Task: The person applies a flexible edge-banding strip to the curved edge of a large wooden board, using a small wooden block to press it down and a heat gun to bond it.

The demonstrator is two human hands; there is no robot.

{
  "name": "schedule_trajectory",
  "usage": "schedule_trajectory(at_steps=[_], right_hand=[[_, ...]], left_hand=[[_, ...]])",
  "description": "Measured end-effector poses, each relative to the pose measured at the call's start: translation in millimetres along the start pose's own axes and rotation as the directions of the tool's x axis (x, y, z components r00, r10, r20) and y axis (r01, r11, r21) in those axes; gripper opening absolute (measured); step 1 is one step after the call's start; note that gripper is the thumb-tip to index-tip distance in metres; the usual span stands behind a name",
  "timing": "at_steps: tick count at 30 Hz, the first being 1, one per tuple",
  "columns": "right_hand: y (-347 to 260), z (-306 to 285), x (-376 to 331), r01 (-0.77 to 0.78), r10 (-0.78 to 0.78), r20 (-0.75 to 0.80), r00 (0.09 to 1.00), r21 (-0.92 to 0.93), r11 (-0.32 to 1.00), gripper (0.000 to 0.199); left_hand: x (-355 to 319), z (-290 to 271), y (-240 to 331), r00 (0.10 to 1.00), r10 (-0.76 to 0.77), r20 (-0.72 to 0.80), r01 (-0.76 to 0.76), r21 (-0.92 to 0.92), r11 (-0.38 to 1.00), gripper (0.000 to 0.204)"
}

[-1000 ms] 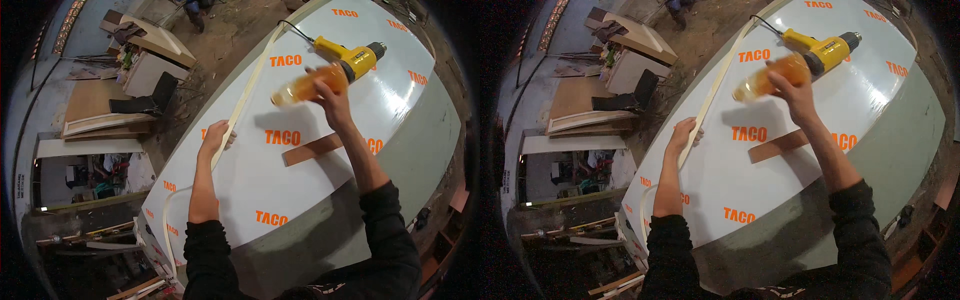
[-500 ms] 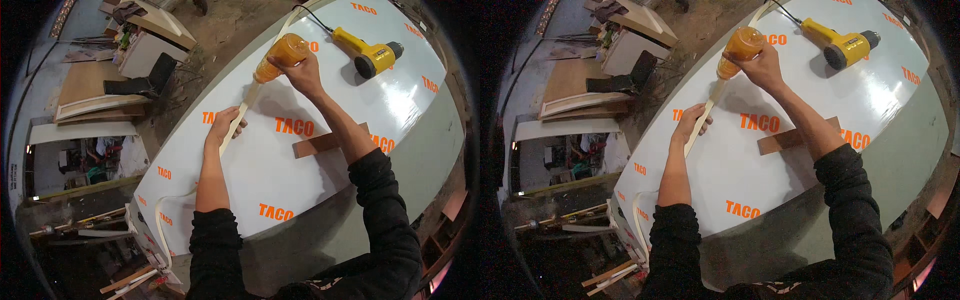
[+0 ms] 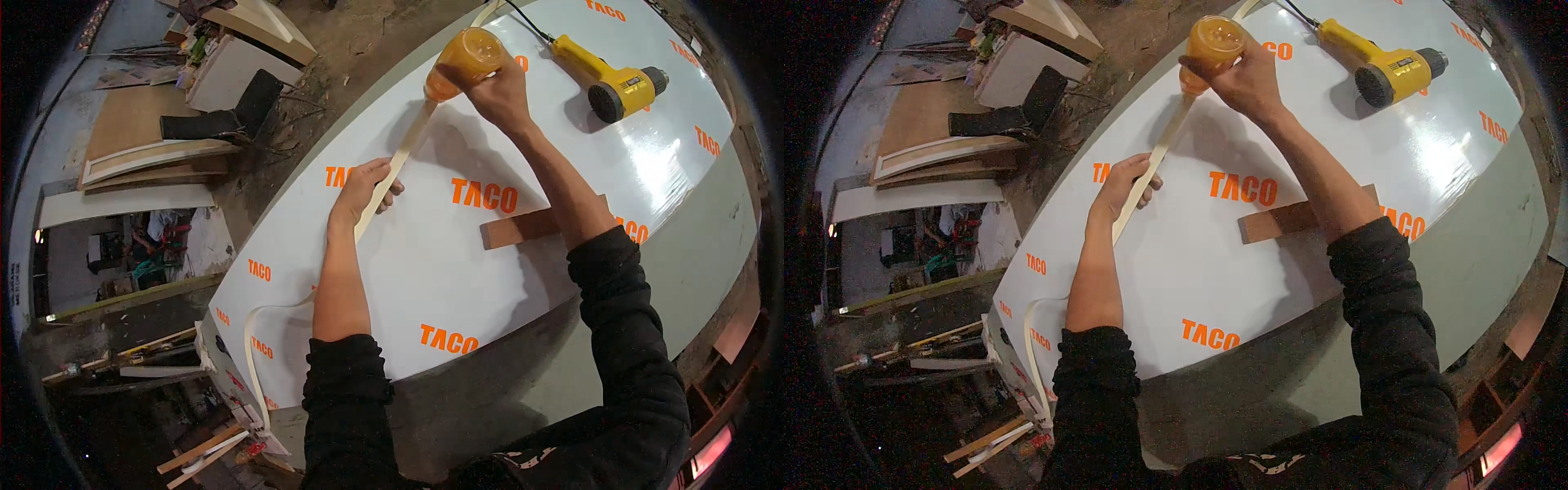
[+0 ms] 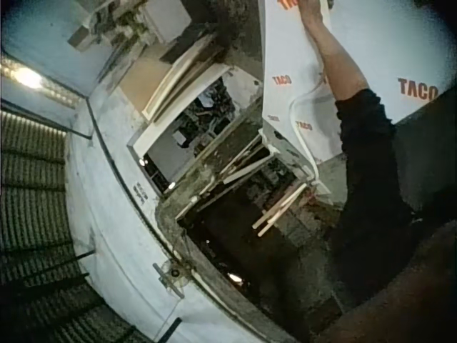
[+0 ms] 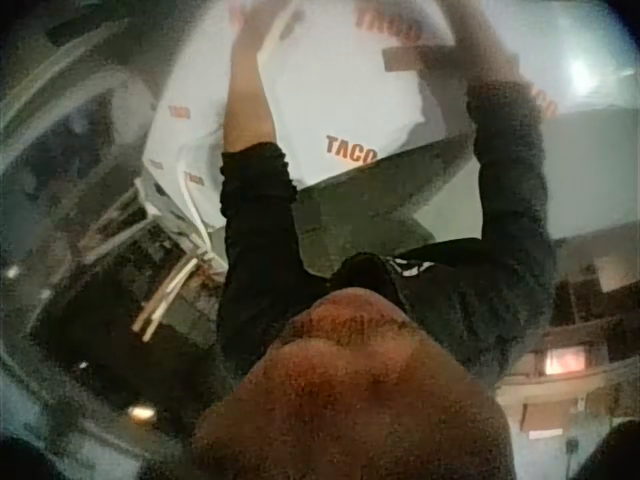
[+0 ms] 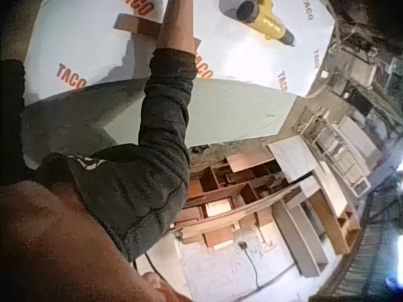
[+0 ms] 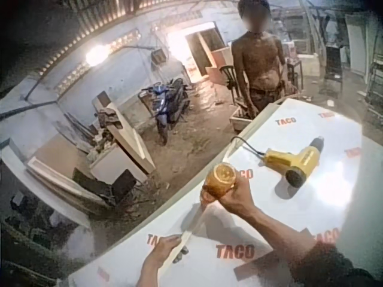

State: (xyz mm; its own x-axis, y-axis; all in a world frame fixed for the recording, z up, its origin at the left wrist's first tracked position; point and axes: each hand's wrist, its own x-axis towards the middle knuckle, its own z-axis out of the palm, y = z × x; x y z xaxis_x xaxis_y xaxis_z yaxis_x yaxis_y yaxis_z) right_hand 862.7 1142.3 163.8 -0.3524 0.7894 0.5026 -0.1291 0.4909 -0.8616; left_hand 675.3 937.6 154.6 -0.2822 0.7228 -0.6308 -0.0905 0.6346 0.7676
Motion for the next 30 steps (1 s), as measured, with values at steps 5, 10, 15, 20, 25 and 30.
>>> schedule_trajectory(at_steps=[5, 10, 15, 20, 25, 30], right_hand=[[-10, 12, -15, 0.092, -0.096, 0.073, 0.993, 0.053, 0.994, 0.045], [-5, 6, -3, 0.000, -0.001, -0.021, 1.000, -0.048, 0.999, 0.042], [-5, 8, -10, 0.107, -0.114, 0.108, 0.988, 0.068, 0.992, 0.042], [8, -8, -3, 0.096, -0.101, -0.169, 0.980, -0.036, 0.995, 0.034], [35, -64, 22, 0.162, 0.029, -0.517, 0.856, 0.321, 0.933, 0.033], [19, -52, 1, 0.059, 0.050, -0.460, 0.886, 0.221, 0.973, 0.024]], left_hand=[[0, 1, 0, 0.999, -0.007, -0.035, 0.008, 0.017, 1.000, 0.046], [1, 0, -1, 1.000, -0.008, -0.019, 0.008, 0.027, 1.000, 0.047], [2, 0, -2, 0.999, -0.013, -0.036, 0.014, 0.015, 1.000, 0.040], [-1, 3, 3, 0.999, -0.016, -0.033, 0.017, 0.035, 0.999, 0.043], [-1, 3, 4, 0.999, -0.040, -0.035, 0.041, 0.035, 0.999, 0.043], [1, 1, 3, 0.999, -0.028, -0.020, 0.029, 0.037, 0.999, 0.039]])
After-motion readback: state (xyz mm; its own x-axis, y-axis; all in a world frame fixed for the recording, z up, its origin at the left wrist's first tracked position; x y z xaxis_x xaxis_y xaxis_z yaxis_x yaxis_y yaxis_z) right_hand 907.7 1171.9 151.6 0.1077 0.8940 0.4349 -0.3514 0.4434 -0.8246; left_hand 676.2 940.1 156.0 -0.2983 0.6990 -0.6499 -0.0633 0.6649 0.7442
